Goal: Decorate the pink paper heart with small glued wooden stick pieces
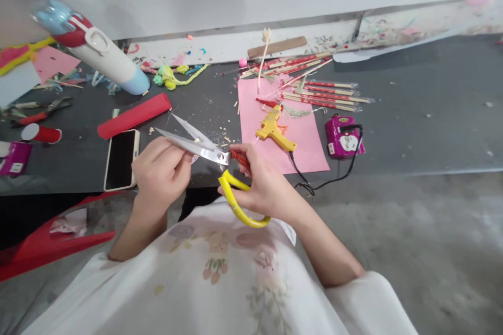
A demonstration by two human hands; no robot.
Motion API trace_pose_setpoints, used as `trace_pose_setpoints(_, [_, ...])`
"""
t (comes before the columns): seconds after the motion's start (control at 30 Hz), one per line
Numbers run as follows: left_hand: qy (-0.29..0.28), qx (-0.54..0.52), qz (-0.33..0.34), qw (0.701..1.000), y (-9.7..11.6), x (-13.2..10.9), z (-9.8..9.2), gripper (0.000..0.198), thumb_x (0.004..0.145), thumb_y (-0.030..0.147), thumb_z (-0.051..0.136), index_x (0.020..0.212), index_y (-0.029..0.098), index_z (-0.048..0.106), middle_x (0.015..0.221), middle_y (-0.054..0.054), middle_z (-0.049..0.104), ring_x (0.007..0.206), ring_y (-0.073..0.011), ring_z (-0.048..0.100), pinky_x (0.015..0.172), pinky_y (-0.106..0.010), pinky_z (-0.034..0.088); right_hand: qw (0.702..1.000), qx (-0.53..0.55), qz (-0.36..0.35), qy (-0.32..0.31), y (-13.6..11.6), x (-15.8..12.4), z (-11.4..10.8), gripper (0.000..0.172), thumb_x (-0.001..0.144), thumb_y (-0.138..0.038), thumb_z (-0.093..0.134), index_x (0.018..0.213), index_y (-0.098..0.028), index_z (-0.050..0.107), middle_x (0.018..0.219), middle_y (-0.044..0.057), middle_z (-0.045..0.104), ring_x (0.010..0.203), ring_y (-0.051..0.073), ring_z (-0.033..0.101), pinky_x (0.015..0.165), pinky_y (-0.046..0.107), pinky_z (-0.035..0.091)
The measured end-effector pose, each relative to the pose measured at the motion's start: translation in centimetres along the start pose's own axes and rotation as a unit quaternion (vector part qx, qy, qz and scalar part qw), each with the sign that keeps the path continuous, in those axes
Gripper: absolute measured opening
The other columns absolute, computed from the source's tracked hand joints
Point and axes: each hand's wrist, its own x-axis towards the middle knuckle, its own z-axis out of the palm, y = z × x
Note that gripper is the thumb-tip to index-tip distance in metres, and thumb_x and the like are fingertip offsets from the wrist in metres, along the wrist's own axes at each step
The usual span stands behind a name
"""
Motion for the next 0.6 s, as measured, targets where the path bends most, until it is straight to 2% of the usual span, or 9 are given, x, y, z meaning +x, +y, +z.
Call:
trace_pose_setpoints(0.17, [-0.009, -0.024, -0.026, 0.999, 0.19, -0.14, 0.11, 0.020, 0.088, 0.015, 0.054, 0.072, 0.020, 0.062, 0.071, -0.001, 0.068, 0.067, -0.0138, 0.062, 0.059, -0.025, 0.046, 0.998, -0.057, -0.011, -0.010, -0.34, -0.13, -0.69, 0.076, 0.071, -0.049, 0.079, 0.131, -0.022, 0.042, 0.118, 0.012, 0.059, 0.096, 0.021, 0.061, 0.081, 0.034, 0.053])
trace_pose_setpoints(0.37, [-0.040, -0.070, -0.040, 0.996, 0.09, -0.24, -0.11, 0.017, 0.089, 0.015, 0.054, 0.075, 0.020, 0.063, 0.076, -0.002, 0.070, 0.072, -0.0144, 0.063, 0.064, -0.026, 0.048, 0.999, -0.037, -0.004, -0.029, -0.20, -0.30, -0.77, 0.080, 0.071, -0.051, 0.080, 0.134, -0.022, 0.039, 0.124, 0.012, 0.058, 0.102, 0.022, 0.061, 0.087, 0.034, 0.052])
trace_pose_setpoints(0.47, [-0.055, -0.076, -0.042, 0.995, 0.02, -0.16, -0.27, 0.016, 0.090, 0.015, 0.054, 0.076, 0.020, 0.062, 0.077, -0.003, 0.069, 0.073, -0.0149, 0.063, 0.064, -0.026, 0.048, 0.999, -0.012, -0.001, -0.039, -0.12, -0.38, -0.76, 0.077, 0.073, -0.045, 0.079, 0.134, -0.021, 0.039, 0.123, 0.011, 0.058, 0.105, 0.021, 0.060, 0.091, 0.034, 0.051])
trace_pose_setpoints(0.6, [-0.064, -0.066, -0.034, 0.995, -0.05, 0.07, -0.46, 0.019, 0.090, 0.015, 0.054, 0.073, 0.019, 0.059, 0.072, -0.002, 0.065, 0.071, -0.0148, 0.060, 0.063, -0.026, 0.046, 0.999, 0.006, 0.003, -0.048, 0.25, -0.42, -0.66, 0.063, 0.081, -0.035, 0.071, 0.134, -0.021, 0.041, 0.111, 0.008, 0.060, 0.089, 0.016, 0.058, 0.081, 0.031, 0.051])
